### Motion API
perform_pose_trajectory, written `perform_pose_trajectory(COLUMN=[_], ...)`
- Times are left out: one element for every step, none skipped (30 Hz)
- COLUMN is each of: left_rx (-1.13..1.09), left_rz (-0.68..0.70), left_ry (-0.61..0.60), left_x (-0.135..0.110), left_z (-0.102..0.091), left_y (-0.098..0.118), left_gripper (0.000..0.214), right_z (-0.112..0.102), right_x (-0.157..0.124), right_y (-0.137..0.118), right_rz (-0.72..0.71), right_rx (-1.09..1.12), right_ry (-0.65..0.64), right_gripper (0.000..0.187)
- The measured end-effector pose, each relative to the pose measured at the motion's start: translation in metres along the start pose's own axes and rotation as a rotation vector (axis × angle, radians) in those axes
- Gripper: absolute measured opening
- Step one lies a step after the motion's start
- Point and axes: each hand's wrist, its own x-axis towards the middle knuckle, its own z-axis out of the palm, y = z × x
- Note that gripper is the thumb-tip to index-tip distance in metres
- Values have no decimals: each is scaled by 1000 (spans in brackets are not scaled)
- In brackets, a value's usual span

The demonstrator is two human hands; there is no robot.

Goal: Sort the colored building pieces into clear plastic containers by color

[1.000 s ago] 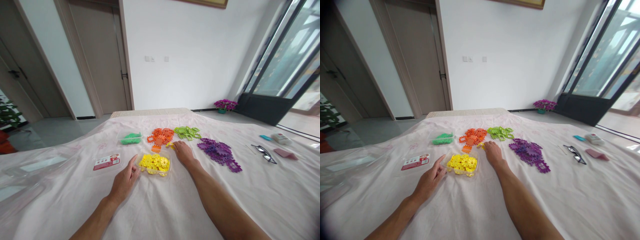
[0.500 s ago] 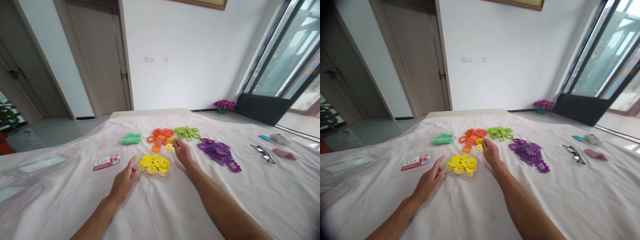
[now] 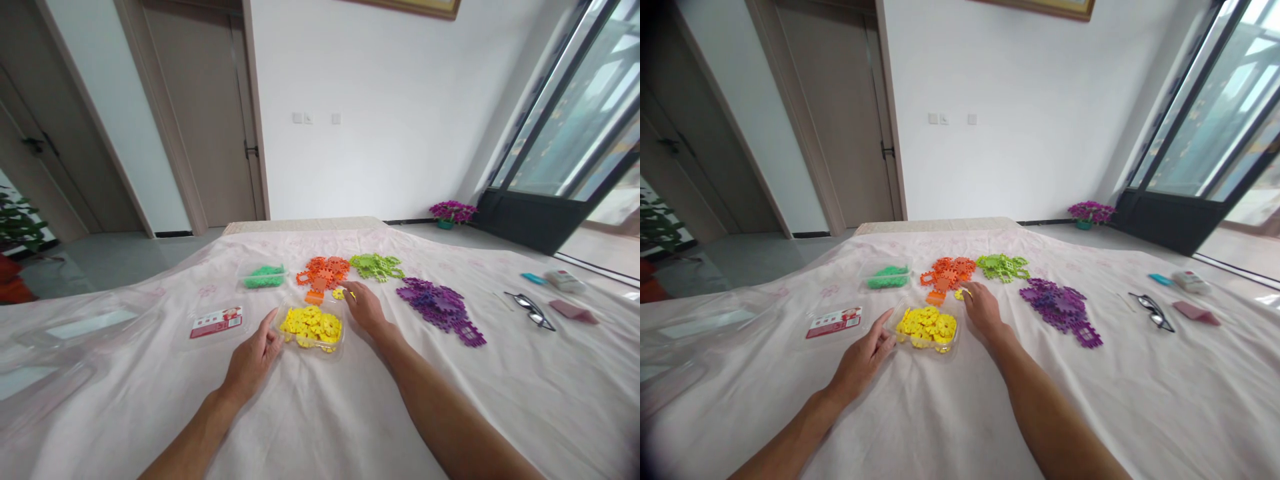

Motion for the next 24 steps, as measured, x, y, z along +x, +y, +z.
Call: perform_pose_trajectory(left_rx=[2, 3, 4, 5, 5, 3, 1, -2, -5, -7, -7, -6, -5, -4, -2, -1, -1, -1, -2, -3, -4, -5, -4, -3], left_rz=[-1, -3, -6, -8, -9, -10, -9, -8, -6, -5, -5, -5, -7, -9, -11, -12, -11, -10, -9, -8, -8, -9, -8, -7], left_ry=[0, -1, -1, -1, -3, -4, -5, -6, -6, -6, -5, -4, -3, -2, -1, -1, -1, -2, -4, -7, -8, -7, -7, -3], left_x=[0, 0, 0, -1, -1, -1, -1, -1, -1, -1, -1, -1, -1, -1, -1, 0, 0, 0, 0, 0, -1, -1, -1, -1], left_z=[0, 0, -1, -1, -1, -1, -1, -1, -1, -1, 0, 0, 0, 0, 0, 0, 0, 0, -1, -1, -1, -1, -1, -1], left_y=[0, 1, 2, 2, 3, 3, 3, 3, 3, 3, 3, 3, 3, 3, 2, 2, 2, 2, 2, 2, 2, 2, 2, 2], left_gripper=[60, 60, 60, 60, 60, 60, 60, 60, 60, 60, 60, 60, 60, 60, 60, 60, 60, 60, 61, 61, 61, 61, 61, 61], right_z=[2, 3, 4, 5, 5, 5, 4, 3, 2, 0, -1, -3, -5, -6, -7, -8, -9, -9, -10, -9, -9, -9, -8, -8], right_x=[0, 0, -1, -1, -1, -2, -2, -2, -2, -1, -1, 0, 0, 1, 2, 2, 3, 3, 3, 3, 3, 3, 3, 4], right_y=[6, 10, 13, 15, 16, 16, 15, 13, 12, 10, 8, 7, 5, 4, 2, 1, 0, -2, -3, -3, -4, -3, -2, 0], right_rz=[51, 83, 99, 99, 90, 78, 67, 57, 50, 44, 38, 33, 25, 18, 13, 10, 9, 10, 14, 19, 23, 26, 33, 38], right_rx=[-60, -112, -153, -183, -205, -221, -231, -239, -245, -252, -261, -273, -288, -306, -327, -348, -368, -386, -401, -410, -415, -416, -413, -405], right_ry=[-30, -69, -111, -150, -184, -213, -238, -261, -279, -292, -301, -305, -307, -310, -315, -321, -325, -329, -333, -336, -338, -335, -324, -308], right_gripper=[36, 41, 47, 52, 55, 56, 55, 53, 50, 46, 42, 39, 35, 33, 32, 31, 31, 31, 30, 30, 30, 30, 30, 30])
